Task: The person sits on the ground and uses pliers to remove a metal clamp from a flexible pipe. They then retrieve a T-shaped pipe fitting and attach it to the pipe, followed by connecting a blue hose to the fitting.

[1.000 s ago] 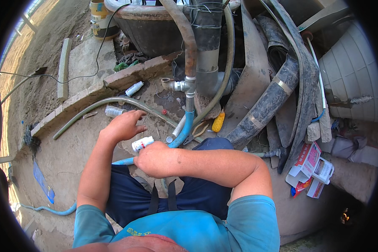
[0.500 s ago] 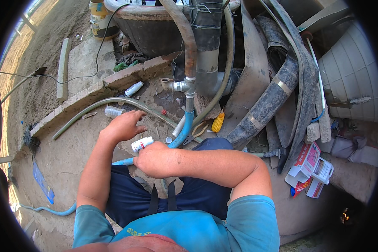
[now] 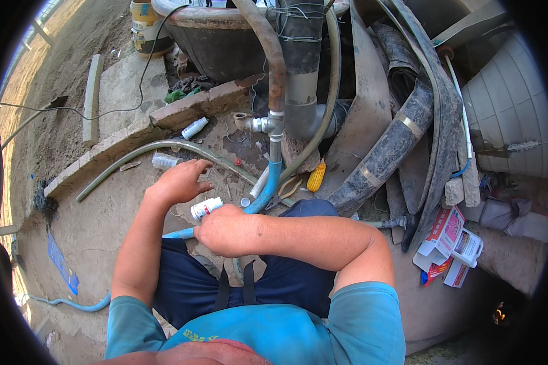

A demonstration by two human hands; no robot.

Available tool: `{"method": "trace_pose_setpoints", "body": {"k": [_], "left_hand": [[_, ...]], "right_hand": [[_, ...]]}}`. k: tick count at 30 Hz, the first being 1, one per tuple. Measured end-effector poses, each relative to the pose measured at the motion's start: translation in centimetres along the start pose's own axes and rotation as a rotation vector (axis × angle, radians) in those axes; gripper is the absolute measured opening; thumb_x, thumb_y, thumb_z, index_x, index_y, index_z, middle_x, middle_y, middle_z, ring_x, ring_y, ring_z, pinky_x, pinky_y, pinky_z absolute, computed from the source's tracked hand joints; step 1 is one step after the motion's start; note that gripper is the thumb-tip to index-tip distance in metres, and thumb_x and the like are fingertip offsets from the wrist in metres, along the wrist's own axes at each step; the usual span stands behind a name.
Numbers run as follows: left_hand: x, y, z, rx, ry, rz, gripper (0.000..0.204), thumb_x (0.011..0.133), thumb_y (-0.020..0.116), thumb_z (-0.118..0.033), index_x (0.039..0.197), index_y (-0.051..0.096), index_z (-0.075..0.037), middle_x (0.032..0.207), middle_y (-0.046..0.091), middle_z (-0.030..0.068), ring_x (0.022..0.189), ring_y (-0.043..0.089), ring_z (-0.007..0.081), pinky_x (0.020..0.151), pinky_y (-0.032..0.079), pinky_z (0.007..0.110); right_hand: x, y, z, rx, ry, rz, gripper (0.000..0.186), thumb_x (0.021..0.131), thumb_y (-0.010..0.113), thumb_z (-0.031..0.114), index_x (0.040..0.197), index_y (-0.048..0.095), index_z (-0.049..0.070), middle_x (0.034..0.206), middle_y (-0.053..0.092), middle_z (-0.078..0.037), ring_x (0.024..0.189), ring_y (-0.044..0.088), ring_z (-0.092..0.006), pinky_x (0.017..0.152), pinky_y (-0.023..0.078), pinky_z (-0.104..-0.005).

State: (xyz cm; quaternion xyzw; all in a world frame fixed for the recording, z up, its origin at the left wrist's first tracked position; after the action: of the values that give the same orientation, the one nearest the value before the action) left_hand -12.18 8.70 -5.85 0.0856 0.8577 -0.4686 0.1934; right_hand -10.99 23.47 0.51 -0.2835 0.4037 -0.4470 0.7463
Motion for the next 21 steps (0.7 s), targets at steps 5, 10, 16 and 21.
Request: {"method": "trace_pose_setpoints", "body": {"k": [5, 10, 16, 21], "left_hand": [[-0.06, -0.07, -0.01, -0.004, 0.006, -0.007, 0.055, 0.090, 0.076, -0.027, 0.137, 0.060, -0.003, 0.128, 0.068, 0.0210, 0.121, 0.064, 0.0371, 0.102, 0.052, 0.045], [0.06, 0.11, 0.26, -0.013, 0.019, -0.017, 0.055, 0.090, 0.076, -0.027, 0.136, 0.060, -0.002, 0.128, 0.068, 0.0211, 0.120, 0.064, 0.0373, 0.102, 0.052, 0.045], [-0.08, 0.05, 0.21, -0.018, 0.012, -0.018, 0.054, 0.090, 0.077, -0.026, 0.135, 0.060, -0.003, 0.127, 0.068, 0.0210, 0.120, 0.064, 0.0374, 0.101, 0.052, 0.046], [-0.08, 0.09, 0.30, -0.013, 0.011, -0.019, 0.054, 0.090, 0.076, -0.027, 0.136, 0.060, -0.003, 0.127, 0.068, 0.0209, 0.120, 0.064, 0.0376, 0.101, 0.052, 0.046]], "right_hand": [[-0.01, -0.06, -0.02, -0.001, 0.001, -0.002, 0.024, 0.089, 0.065, 0.016, 0.108, 0.068, 0.003, 0.092, 0.074, -0.016, 0.088, 0.076, -0.0346, 0.071, 0.061, -0.0483], [0.02, 0.00, -0.09, -0.002, 0.004, -0.005, 0.024, 0.089, 0.066, 0.017, 0.108, 0.068, 0.002, 0.092, 0.075, -0.016, 0.088, 0.076, -0.0347, 0.071, 0.061, -0.0482], [0.05, -0.09, -0.05, 0.009, 0.014, 0.020, 0.028, 0.088, 0.069, 0.020, 0.109, 0.067, 0.002, 0.094, 0.074, -0.017, 0.090, 0.075, -0.0356, 0.073, 0.060, -0.0494], [0.27, 0.17, -0.11, 0.036, 0.050, 0.072, 0.035, 0.088, 0.073, 0.026, 0.111, 0.065, 0.002, 0.098, 0.071, -0.017, 0.094, 0.073, -0.0370, 0.077, 0.058, -0.0516]]}}
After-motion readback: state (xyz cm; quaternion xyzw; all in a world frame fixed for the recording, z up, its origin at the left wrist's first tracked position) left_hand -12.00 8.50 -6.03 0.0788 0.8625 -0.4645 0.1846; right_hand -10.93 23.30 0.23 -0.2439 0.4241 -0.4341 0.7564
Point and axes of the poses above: each hand's wrist, its own x-axis towards the middle knuckle, its own y-axis out of the palm, z = x × y, the point moved 5 cm from there along x, towards the middle knuckle
